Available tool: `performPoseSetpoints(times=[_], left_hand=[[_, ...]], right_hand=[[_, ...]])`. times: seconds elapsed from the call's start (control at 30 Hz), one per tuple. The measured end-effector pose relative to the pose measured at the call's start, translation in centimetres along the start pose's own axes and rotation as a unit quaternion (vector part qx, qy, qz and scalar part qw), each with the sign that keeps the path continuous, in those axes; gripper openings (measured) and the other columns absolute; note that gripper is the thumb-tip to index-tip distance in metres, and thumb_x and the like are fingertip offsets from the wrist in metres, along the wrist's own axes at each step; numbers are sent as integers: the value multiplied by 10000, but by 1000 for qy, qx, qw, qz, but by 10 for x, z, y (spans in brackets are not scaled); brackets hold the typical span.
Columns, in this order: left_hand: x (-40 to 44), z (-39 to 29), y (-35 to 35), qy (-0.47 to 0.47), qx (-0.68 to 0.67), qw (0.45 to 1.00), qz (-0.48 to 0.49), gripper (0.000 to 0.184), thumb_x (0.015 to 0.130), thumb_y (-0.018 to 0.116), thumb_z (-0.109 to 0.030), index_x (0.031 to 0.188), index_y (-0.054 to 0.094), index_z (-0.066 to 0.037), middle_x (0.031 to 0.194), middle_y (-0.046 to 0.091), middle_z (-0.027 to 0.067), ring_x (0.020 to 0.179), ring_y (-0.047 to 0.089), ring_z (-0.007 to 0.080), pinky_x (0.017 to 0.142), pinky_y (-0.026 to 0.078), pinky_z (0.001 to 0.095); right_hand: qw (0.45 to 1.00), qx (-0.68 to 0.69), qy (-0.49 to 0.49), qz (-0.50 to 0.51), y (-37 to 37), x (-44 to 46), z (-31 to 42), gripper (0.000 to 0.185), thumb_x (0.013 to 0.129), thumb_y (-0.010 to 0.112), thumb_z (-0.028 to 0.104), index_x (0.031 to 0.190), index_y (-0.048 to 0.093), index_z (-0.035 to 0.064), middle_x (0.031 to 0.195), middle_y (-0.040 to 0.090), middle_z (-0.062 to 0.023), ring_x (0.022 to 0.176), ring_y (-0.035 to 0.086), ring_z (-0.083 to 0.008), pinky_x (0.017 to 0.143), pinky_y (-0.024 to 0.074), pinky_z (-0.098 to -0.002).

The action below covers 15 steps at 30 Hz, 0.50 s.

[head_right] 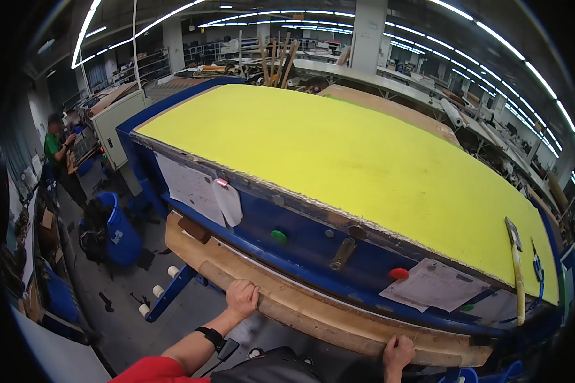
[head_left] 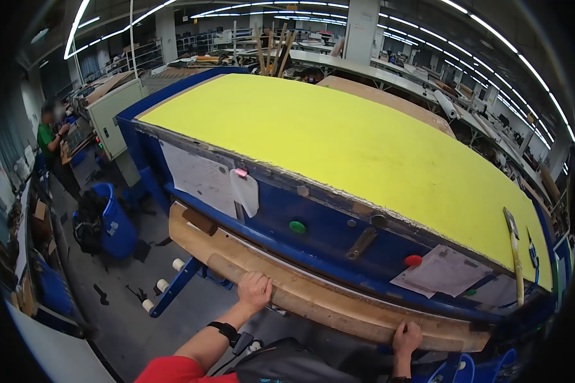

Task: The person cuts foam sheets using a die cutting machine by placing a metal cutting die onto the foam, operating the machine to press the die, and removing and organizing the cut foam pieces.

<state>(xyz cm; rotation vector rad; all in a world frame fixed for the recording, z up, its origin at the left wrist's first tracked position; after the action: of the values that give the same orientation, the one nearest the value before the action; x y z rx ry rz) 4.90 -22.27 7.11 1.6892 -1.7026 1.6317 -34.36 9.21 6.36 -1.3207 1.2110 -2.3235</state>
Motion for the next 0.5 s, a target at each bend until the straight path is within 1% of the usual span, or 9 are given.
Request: performPoseSetpoints(times=[0.13, 0.17, 0.2, 0.23, 0.27, 0.33, 0.37, 0.43, 0.5], left_hand=[[1, 0, -2, -7, -3, 1000, -6, 165, 802, 717, -132, 701, 598, -78, 743, 570, 105, 756, 596, 325, 717, 476, 436], [3, 0, -1, -18, -1, 1000, 7, 174, 809, 715, -139, 696, 598, -76, 743, 567, 109, 757, 593, 328, 717, 473, 438], [3, 0, 0, -26, -2, 999, 23, 184, 817, 713, -145, 691, 598, -75, 744, 565, 114, 758, 591, 331, 717, 469, 441], [1, 2, 3, -27, -9, 999, 35, 185, 832, 708, -159, 700, 619, -66, 751, 565, 123, 775, 592, 338, 728, 463, 455], [1, 2, 5, -17, -21, 999, 38, 185, 832, 708, -159, 700, 619, -66, 751, 565, 123, 775, 592, 338, 728, 463, 455], [-3, 9, 6, -24, -25, 998, 60, 179, 848, 700, -169, 724, 646, -52, 766, 578, 133, 797, 600, 344, 749, 465, 468], [-4, 12, 4, -21, -31, 998, 58, 179, 848, 700, -169, 724, 646, -52, 766, 578, 133, 797, 600, 344, 749, 465, 468], [-8, 17, 12, -13, -49, 994, 100, 183, 863, 690, -185, 755, 680, -38, 784, 599, 150, 818, 612, 351, 767, 473, 473], [-11, 19, 10, -3, -55, 995, 86, 184, 856, 695, -178, 744, 676, -33, 784, 594, 155, 817, 612, 362, 764, 479, 483]], right_hand=[[1000, 18, 19, 13, -1, 5, 1, 334, 882, 654, 202, 659, 529, -11, 711, 582, -239, 708, 584, -453, 649, 445, -527], [1000, 9, 2, -6, -1, 4, 4, 357, 886, 651, 227, 655, 538, -21, 711, 588, -255, 708, 592, -458, 653, 449, -530], [999, 8, 25, 30, 3, 4, 2, 366, 892, 647, 248, 659, 548, -16, 713, 591, -253, 716, 595, -460, 660, 448, -533], [999, -6, 27, 34, 8, 1, -3, 362, 895, 640, 258, 672, 570, -19, 730, 603, -257, 727, 602, -461, 672, 456, -528], [998, -7, 35, 48, 10, 1, -1, 355, 900, 633, 261, 695, 599, -27, 750, 614, -261, 745, 611, -461, 691, 470, -516], [996, 7, 41, 73, 18, -2, -3, 323, 890, 615, 235, 690, 594, -18, 772, 625, -255, 795, 623, -447, 737, 487, -519], [997, 2, 44, 68, 19, -6, -3, 323, 890, 615, 235, 690, 594, -18, 772, 625, -255, 795, 623, -447, 737, 487, -519], [998, -1, 23, 64, 23, -8, 2, 312, 893, 622, 225, 713, 617, -30, 780, 625, -264, 820, 621, -453, 762, 484, -522], [998, -4, 14, 62, 25, -13, 4, 306, 896, 628, 221, 726, 629, -34, 782, 625, -264, 823, 619, -454, 768, 482, -522]])
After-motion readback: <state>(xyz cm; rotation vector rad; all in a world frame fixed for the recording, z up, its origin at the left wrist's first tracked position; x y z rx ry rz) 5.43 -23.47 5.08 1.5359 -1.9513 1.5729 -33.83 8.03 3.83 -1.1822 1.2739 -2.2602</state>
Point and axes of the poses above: each hand's wrist, its own x-axis towards the middle knuckle, its own y-axis out of the palm, z = x × y, the point moved 10 cm from there along x, towards the middle knuckle
